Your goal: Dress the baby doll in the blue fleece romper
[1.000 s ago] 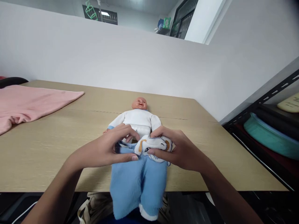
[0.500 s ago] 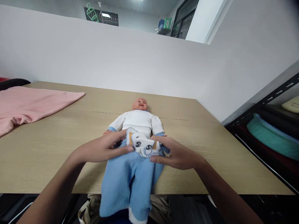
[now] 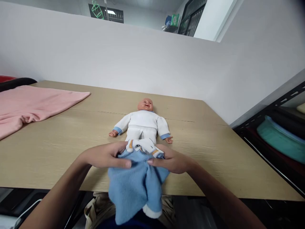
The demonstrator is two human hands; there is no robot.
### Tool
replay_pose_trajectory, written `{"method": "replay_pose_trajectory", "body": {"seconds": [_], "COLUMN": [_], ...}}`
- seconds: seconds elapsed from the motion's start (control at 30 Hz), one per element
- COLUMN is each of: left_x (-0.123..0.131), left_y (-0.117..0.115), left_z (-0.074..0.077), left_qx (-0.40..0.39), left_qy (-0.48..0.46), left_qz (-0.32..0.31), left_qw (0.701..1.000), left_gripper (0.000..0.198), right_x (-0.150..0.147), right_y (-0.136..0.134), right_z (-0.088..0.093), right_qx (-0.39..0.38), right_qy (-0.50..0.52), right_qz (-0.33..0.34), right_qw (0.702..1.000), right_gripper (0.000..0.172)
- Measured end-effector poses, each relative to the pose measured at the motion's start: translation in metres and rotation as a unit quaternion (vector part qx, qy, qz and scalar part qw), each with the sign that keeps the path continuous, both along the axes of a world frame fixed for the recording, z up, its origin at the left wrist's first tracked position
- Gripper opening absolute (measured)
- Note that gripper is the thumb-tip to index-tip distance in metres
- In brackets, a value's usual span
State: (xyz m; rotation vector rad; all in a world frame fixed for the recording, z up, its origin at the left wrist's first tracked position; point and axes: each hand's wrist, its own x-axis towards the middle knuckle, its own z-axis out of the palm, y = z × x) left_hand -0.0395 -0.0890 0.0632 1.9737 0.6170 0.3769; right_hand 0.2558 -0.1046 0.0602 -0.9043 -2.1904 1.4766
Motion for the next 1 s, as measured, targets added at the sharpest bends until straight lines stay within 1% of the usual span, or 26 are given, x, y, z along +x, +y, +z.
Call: {"method": "replay_pose_trajectory", "body": {"seconds": [0.07, 0.1, 0.17, 0.23, 0.27, 0.33, 0.4, 0.47, 0.57, 0.63, 0.67, 0.73, 0.8, 0.83, 0.9, 0.93, 1.0], "left_x": [-0.004, -0.005, -0.004, -0.003, -0.002, -0.002, -0.003, -0.004, -0.004, -0.003, -0.002, -0.001, 0.001, 0.002, 0.003, 0.004, 0.002], "left_y": [-0.001, -0.001, -0.004, -0.008, -0.01, -0.015, -0.019, -0.023, -0.027, -0.03, -0.032, -0.036, -0.042, -0.044, -0.048, -0.05, -0.051], "left_z": [-0.004, -0.005, -0.009, -0.013, -0.016, -0.025, -0.036, -0.048, -0.059, -0.06, -0.059, -0.053, -0.046, -0.043, -0.039, -0.039, -0.04], "left_qx": [-0.057, -0.079, -0.112, -0.139, -0.152, -0.178, -0.202, -0.223, -0.261, -0.284, -0.292, -0.31, -0.335, -0.348, -0.366, -0.369, -0.358], "left_qy": [-0.011, -0.017, -0.034, -0.06, -0.075, -0.106, -0.133, -0.147, -0.143, -0.138, -0.138, -0.143, -0.15, -0.154, -0.158, -0.158, -0.152], "left_qz": [-0.065, -0.087, -0.101, -0.092, -0.085, -0.065, -0.033, 0.0, 0.018, 0.019, 0.008, -0.033, -0.081, -0.096, -0.093, -0.084, -0.047], "left_qw": [0.996, 0.993, 0.988, 0.984, 0.982, 0.976, 0.97, 0.964, 0.954, 0.949, 0.946, 0.939, 0.927, 0.92, 0.912, 0.912, 0.92], "left_gripper": [0.061, 0.061, 0.056, 0.053, 0.053, 0.055, 0.057, 0.059, 0.061, 0.057, 0.054, 0.054, 0.058, 0.062, 0.063, 0.059, 0.047], "right_x": [-0.004, -0.006, -0.009, -0.009, -0.009, -0.009, -0.01, -0.011, -0.011, -0.011, -0.011, -0.013, -0.016, -0.017, -0.019, -0.019, -0.019], "right_y": [-0.001, -0.001, -0.003, -0.006, -0.008, -0.012, -0.015, -0.017, -0.014, -0.011, -0.01, -0.01, -0.013, -0.014, -0.017, -0.018, -0.018], "right_z": [0.0, 0.0, 0.001, -0.001, -0.002, -0.005, -0.009, -0.012, -0.013, -0.01, -0.008, -0.004, -0.003, -0.005, -0.01, -0.013, -0.015], "right_qx": [-0.022, -0.032, -0.056, -0.08, -0.087, -0.101, -0.128, -0.176, -0.242, -0.264, -0.272, -0.292, -0.314, -0.32, -0.331, -0.333, -0.332], "right_qy": [0.008, 0.006, -0.019, -0.056, -0.063, -0.032, 0.029, 0.062, 0.044, 0.014, 0.0, -0.017, -0.011, 0.001, 0.032, 0.046, 0.061], "right_qz": [0.005, 0.019, 0.065, 0.083, 0.078, 0.061, 0.062, 0.063, 0.071, 0.103, 0.124, 0.162, 0.179, 0.179, 0.165, 0.152, 0.123], "right_qw": [1.0, 0.999, 0.996, 0.992, 0.991, 0.993, 0.989, 0.98, 0.967, 0.959, 0.954, 0.942, 0.932, 0.93, 0.929, 0.929, 0.933], "right_gripper": [0.036, 0.038, 0.048, 0.059, 0.06, 0.056, 0.052, 0.056, 0.065, 0.065, 0.064, 0.067, 0.07, 0.07, 0.064, 0.06, 0.052]}}
